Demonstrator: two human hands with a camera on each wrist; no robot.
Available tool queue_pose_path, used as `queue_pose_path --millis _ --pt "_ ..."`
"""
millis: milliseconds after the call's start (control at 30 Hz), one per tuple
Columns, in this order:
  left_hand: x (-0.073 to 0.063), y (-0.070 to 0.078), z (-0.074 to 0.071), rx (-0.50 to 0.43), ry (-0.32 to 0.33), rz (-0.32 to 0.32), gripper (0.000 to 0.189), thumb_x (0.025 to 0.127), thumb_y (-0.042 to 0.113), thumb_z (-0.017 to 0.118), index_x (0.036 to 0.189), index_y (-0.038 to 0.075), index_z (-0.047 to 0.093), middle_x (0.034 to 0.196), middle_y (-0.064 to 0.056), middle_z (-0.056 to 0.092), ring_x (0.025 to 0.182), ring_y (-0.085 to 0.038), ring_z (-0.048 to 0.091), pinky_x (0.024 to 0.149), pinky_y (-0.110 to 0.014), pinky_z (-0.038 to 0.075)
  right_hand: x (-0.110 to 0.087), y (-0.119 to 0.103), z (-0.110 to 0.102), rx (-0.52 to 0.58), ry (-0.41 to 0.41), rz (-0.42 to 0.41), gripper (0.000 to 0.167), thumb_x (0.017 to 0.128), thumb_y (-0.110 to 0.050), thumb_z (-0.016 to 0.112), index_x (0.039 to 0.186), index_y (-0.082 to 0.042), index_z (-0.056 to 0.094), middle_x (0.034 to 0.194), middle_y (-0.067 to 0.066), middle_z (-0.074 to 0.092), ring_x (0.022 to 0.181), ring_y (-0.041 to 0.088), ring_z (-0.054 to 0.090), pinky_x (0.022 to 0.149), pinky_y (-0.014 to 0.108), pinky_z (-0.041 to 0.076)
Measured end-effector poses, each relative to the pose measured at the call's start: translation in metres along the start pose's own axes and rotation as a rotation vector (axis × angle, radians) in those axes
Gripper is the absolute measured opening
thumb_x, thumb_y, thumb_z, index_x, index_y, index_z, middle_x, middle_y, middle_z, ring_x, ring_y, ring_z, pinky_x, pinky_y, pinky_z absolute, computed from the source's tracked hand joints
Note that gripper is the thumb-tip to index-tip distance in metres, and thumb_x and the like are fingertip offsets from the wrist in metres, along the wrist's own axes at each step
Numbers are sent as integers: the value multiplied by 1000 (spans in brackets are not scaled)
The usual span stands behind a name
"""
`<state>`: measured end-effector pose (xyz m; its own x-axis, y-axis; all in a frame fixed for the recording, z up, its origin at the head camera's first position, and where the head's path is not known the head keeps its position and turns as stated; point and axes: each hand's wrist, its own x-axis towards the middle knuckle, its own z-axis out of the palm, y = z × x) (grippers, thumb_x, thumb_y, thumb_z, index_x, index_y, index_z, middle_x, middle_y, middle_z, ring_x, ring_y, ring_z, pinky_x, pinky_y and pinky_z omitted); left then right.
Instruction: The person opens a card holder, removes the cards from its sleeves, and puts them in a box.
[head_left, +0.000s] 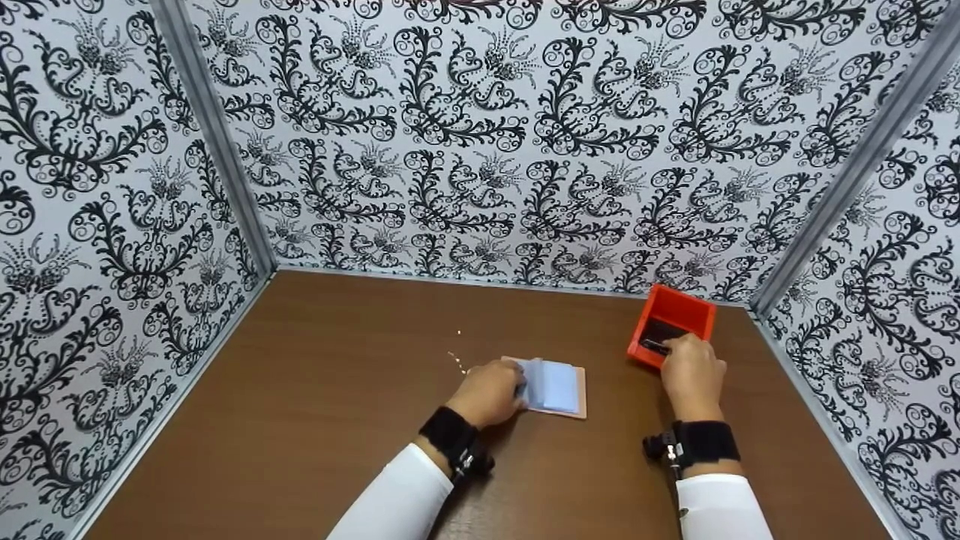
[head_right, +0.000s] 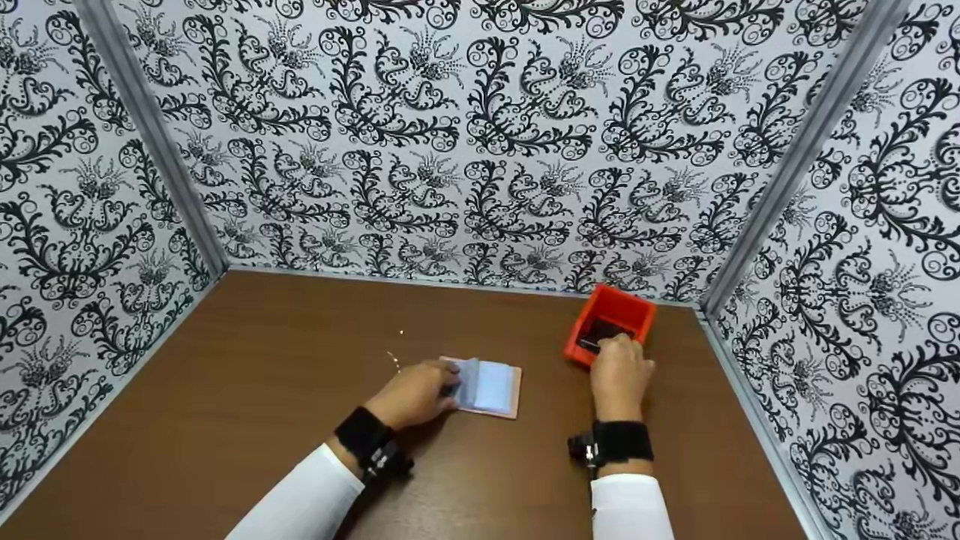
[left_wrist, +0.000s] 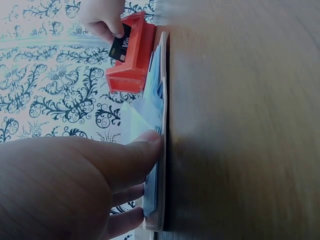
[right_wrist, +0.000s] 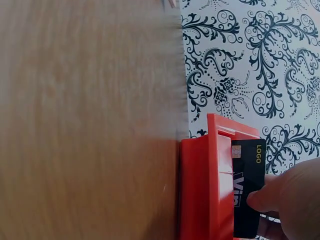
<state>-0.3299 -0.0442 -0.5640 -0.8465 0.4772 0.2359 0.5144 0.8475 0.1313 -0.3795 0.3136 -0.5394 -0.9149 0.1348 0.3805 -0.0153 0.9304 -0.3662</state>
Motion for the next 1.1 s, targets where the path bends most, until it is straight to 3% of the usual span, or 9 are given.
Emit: queue_pose_path --millis 300,500,800,933,1100 --pt "0 0 0 -14 4 6 18 97 34 88 98 16 84 111 2 81 103 -23 77 80 -45 67 -1 2 4 -15 -35 -4 37 99 0 57 126 -3 82 128 31 79 112 62 74 91 81 53" --pt "-1 0 0 -8 -5 -1 19 98 35 87 104 17 86 121 3 83 111 -22 78 85 -46 67 -1 1 5 -25 -26 -16 37 98 -1 57 123 -4 84 124 30 81 109 62 74 90 81 54" --pt "-1 0 0 -8 -11 -4 21 99 36 87 106 17 87 126 2 83 116 -23 77 88 -46 67 -1 0 6 -11 74 -34 30 97 -1 60 111 -1 86 113 31 82 101 61 76 86 78 56" --pt "-1 -1 1 -11 -16 -5 20 99 37 87 105 18 86 128 2 82 119 -23 77 88 -47 67 0 0 5 -24 0 -13 30 98 -3 60 112 0 86 112 33 81 99 61 75 86 78 56" --pt "0 -1 2 -4 -18 -2 21 99 38 87 107 18 87 130 2 82 122 -23 77 90 -46 68 1 2 3 -15 -101 8 35 100 -5 59 123 0 83 122 35 79 106 62 74 91 76 56"
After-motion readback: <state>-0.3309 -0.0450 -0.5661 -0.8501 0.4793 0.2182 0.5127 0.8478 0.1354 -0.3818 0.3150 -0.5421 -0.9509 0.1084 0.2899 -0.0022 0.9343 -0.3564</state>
